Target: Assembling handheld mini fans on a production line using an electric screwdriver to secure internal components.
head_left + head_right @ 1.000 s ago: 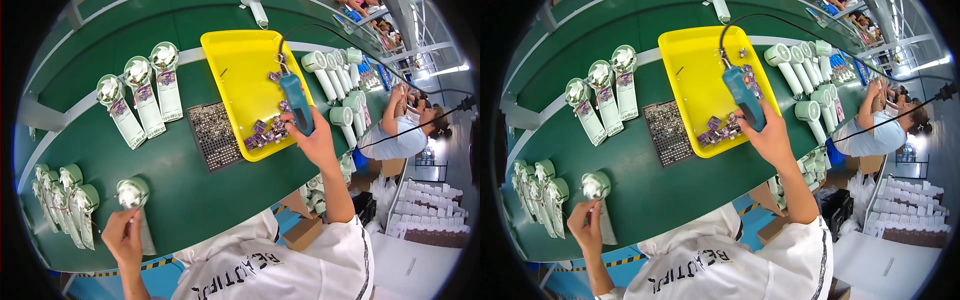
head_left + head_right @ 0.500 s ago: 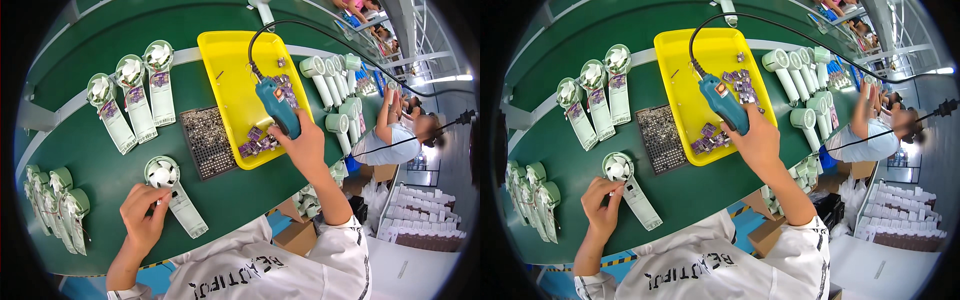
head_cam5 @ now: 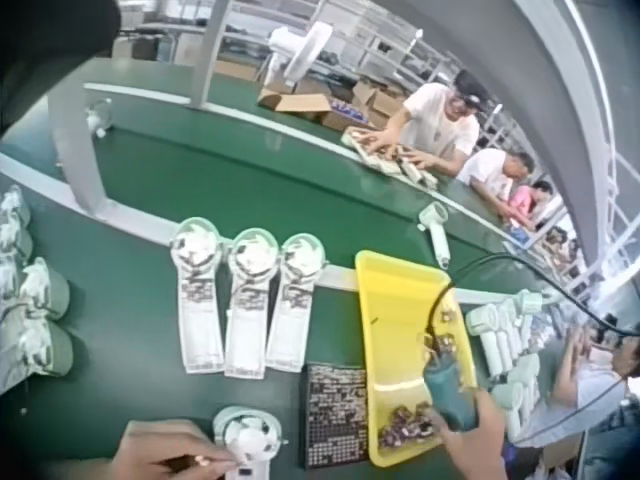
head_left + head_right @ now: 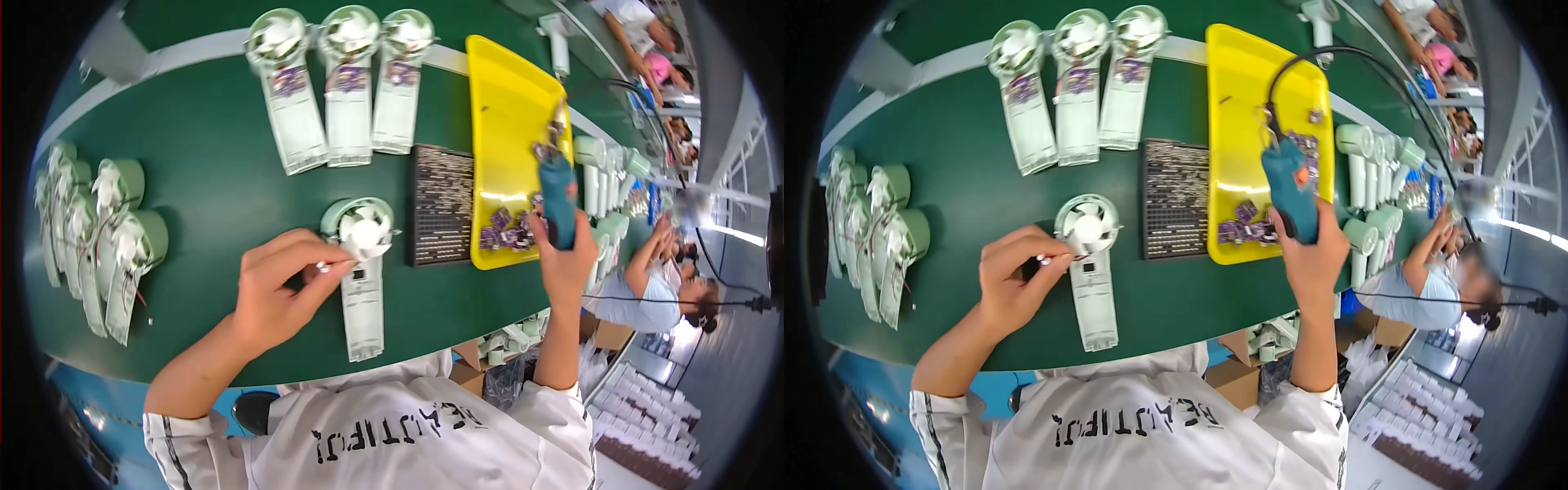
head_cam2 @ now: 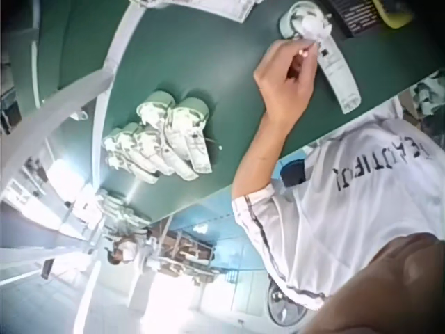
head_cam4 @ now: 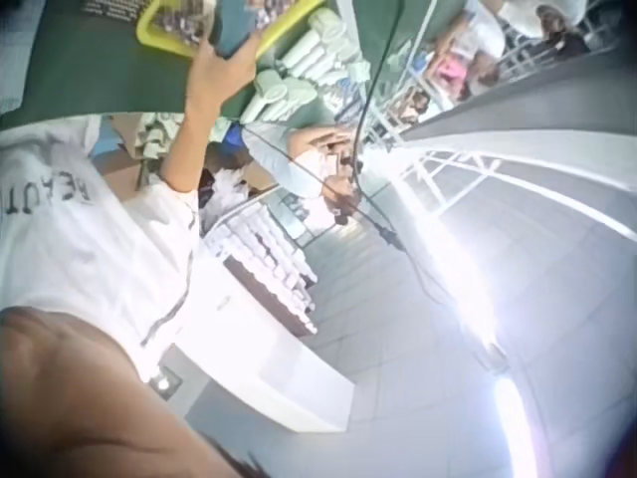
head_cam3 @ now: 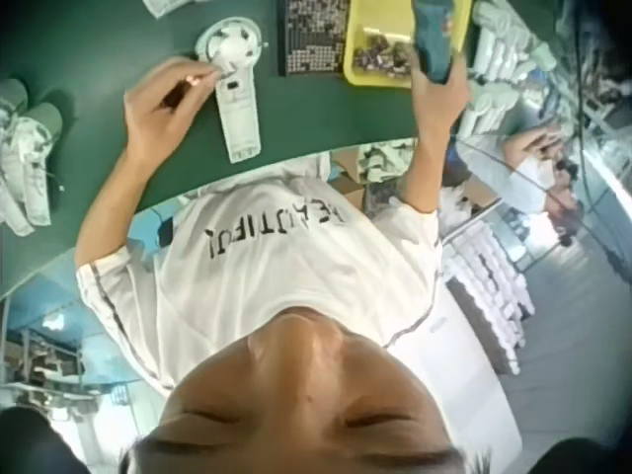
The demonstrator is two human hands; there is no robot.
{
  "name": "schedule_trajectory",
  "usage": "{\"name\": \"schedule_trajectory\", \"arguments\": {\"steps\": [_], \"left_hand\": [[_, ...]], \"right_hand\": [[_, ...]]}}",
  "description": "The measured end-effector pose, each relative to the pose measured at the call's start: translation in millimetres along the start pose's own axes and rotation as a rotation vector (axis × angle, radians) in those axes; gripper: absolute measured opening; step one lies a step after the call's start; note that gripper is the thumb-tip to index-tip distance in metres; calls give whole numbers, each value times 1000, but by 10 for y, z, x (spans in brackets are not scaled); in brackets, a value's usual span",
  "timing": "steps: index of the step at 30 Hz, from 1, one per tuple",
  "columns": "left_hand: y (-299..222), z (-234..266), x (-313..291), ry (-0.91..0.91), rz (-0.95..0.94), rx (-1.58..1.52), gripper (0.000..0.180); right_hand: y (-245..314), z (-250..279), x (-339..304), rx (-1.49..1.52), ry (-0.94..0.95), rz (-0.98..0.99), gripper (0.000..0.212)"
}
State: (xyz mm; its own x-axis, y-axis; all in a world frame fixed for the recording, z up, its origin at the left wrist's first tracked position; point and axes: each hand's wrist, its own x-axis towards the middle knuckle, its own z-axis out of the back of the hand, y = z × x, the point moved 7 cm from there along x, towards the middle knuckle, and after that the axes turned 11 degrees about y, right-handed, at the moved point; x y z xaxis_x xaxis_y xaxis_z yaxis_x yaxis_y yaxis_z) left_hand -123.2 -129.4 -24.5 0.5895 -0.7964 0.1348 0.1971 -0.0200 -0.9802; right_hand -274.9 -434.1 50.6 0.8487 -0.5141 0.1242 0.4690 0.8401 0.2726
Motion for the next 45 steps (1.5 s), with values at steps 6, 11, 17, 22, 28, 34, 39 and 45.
{"name": "schedule_trajectory", "arguments": {"steps": [6, 11, 17, 22, 28, 34, 39, 45], "left_hand": [[74, 7, -25, 47, 64, 32, 8], [79, -17, 7, 63, -16, -60, 10], [52, -26, -36, 10, -61, 3, 8], [9, -31, -3, 35, 6, 0, 8], [12, -8, 2, -17, -66, 30, 7], [-9, 6, -10, -34, -86, 52, 8], [-36, 16, -18, 21, -70, 104, 9], [23, -6, -21, -32, -82, 50, 8]], "right_hand": [[1387, -309, -258, 412, 495, 599, 30], [1693, -775, -341, 461, 696, 661, 46], [1476, -684, -483, 577, 511, 393, 36], [1319, -802, -638, 626, 444, 202, 48], [1430, -805, -645, 525, 400, 245, 44], [1483, -874, -625, 521, 435, 234, 40], [1358, -916, -623, 621, 454, 252, 45], [1381, -842, -600, 594, 498, 214, 38]]}}
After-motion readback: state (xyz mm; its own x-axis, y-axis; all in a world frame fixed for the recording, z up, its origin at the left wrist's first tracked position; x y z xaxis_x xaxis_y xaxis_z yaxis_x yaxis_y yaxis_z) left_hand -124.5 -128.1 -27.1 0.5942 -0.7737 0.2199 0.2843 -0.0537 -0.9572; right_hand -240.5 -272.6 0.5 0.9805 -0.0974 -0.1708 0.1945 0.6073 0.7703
